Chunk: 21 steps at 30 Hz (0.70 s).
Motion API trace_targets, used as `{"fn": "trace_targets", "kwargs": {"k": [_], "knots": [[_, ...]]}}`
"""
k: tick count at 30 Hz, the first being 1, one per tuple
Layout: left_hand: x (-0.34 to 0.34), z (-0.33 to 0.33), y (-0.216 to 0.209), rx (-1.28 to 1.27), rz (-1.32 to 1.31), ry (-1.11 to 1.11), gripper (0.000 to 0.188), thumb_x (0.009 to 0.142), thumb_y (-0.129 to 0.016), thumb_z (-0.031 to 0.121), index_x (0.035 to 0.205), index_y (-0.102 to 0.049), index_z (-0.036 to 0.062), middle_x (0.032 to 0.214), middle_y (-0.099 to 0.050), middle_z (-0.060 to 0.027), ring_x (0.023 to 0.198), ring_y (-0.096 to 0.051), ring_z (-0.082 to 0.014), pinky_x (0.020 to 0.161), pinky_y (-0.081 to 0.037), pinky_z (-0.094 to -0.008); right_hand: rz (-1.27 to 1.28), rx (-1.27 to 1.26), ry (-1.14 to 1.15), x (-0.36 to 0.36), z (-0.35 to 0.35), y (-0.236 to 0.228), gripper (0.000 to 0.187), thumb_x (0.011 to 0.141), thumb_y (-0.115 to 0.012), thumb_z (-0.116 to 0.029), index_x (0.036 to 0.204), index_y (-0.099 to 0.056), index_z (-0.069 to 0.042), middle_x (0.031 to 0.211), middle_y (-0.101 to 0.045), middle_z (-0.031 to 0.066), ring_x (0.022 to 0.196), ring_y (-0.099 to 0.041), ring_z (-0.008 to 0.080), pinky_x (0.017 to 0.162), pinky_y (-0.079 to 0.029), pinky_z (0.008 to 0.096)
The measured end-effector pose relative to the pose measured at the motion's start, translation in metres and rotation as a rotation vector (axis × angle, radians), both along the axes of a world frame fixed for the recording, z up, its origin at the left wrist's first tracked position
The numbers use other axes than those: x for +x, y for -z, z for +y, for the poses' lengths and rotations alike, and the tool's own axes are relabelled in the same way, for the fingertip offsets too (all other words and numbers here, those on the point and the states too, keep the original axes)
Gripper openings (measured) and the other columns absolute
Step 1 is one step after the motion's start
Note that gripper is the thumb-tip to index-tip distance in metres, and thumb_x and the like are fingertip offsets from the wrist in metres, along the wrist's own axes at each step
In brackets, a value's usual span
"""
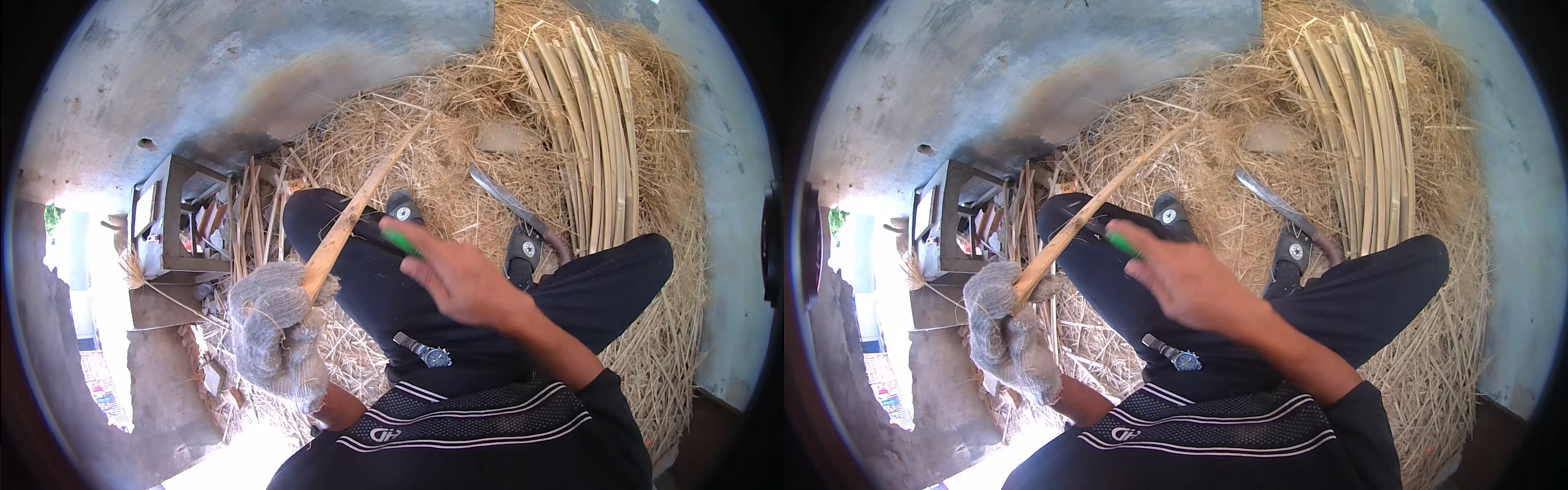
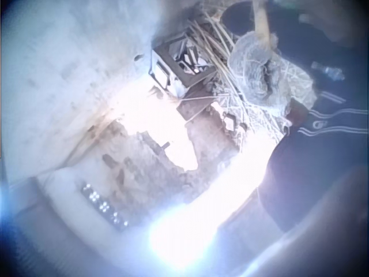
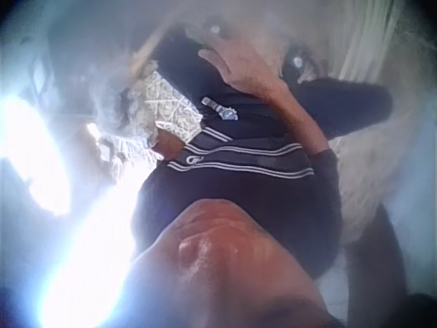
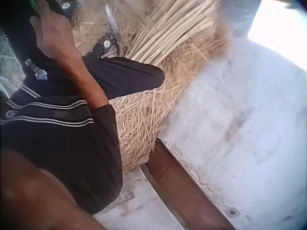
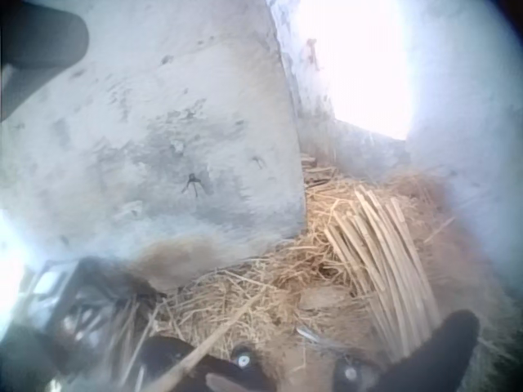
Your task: The person sits cross-legged on a straw-covered floor and uses a green-handled knife to shave the surface of a long bamboo stick. They hold the stick with a gloved left hand and repeatedly scrape the blade along its length to remove the outer layer, producing thin wood shavings.
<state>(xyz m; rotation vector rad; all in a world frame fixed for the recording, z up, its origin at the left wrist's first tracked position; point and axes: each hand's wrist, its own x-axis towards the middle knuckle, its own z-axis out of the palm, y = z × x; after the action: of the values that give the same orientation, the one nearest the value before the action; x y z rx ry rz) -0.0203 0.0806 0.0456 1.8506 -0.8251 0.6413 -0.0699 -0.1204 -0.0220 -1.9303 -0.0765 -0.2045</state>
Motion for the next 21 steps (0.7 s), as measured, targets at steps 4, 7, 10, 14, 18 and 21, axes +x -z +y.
{"fn": "trace_targets", "kwargs": {"k": [4, 7, 10, 14, 18, 21], "knots": [[0.007, 0.007, -0.001, 0.114, -0.078, -0.017, 0.027, 0.084, -0.071, 0.010, 0.105, -0.066, -0.0046, 0.104, -0.065, -0.0213, 0.099, -0.062, -0.0332, 0.082, -0.056, -0.0439, -0.265, 0.015, 0.044, -0.021, 0.038, -0.022, 0.033, 0.099, -0.059, -0.019, 0.126, -0.050, -0.003, 0.071, -0.062, 0.0191, 0.064, -0.066, 0.0352, 0.053, -0.051, 0.0440], [0.004, 0.012, 0.007, 0.147, -0.061, -0.081, 0.026, 0.084, -0.070, 0.008, 0.106, -0.066, -0.0048, 0.105, -0.063, -0.0207, 0.099, -0.062, -0.0333, 0.080, -0.057, -0.0427, -0.172, -0.057, 0.153, -0.008, 0.042, -0.003, 0.021, 0.099, -0.059, -0.018, 0.110, -0.051, -0.001, 0.069, -0.062, 0.0167, 0.057, -0.064, 0.0348, 0.048, -0.050, 0.0438], [0.005, 0.015, 0.010, 0.074, -0.023, -0.094, 0.025, 0.084, -0.068, 0.005, 0.106, -0.066, -0.0054, 0.106, -0.061, -0.0192, 0.100, -0.061, -0.0325, 0.078, -0.059, -0.0409, -0.124, -0.085, 0.142, -0.006, 0.040, -0.018, 0.017, 0.099, -0.058, -0.016, 0.101, -0.049, -0.003, 0.067, -0.061, 0.0153, 0.050, -0.061, 0.0358, 0.046, -0.049, 0.0456], [0.011, 0.004, 0.000, 0.117, -0.151, 0.046, 0.027, 0.084, -0.068, 0.004, 0.108, -0.066, -0.0065, 0.109, -0.060, -0.0200, 0.102, -0.060, -0.0317, 0.074, -0.060, -0.0380, -0.293, -0.060, 0.168, -0.007, 0.050, -0.023, 0.017, 0.097, -0.061, -0.013, 0.104, -0.052, -0.002, 0.064, -0.059, 0.0187, 0.054, -0.062, 0.0371, 0.048, -0.049, 0.0450], [0.013, 0.004, 0.005, -0.026, -0.019, 0.033, 0.029, 0.082, -0.069, 0.002, 0.110, -0.066, -0.0064, 0.111, -0.061, -0.0198, 0.104, -0.060, -0.0318, 0.079, -0.058, -0.0390, -0.037, -0.174, 0.224, 0.016, 0.036, 0.016, 0.018, 0.097, -0.061, -0.015, 0.105, -0.053, -0.001, 0.063, -0.058, 0.0194, 0.054, -0.062, 0.0385, 0.048, -0.049, 0.0451], [0.008, 0.007, 0.005, -0.049, -0.001, 0.022, 0.030, 0.083, -0.070, 0.005, 0.110, -0.066, -0.0065, 0.110, -0.061, -0.0192, 0.103, -0.060, -0.0314, 0.080, -0.057, -0.0388, -0.128, -0.101, 0.148, 0.007, 0.040, -0.012, 0.018, 0.097, -0.061, -0.014, 0.106, -0.053, -0.001, 0.061, -0.058, 0.0199, 0.052, -0.061, 0.0389, 0.048, -0.048, 0.0460]]}}
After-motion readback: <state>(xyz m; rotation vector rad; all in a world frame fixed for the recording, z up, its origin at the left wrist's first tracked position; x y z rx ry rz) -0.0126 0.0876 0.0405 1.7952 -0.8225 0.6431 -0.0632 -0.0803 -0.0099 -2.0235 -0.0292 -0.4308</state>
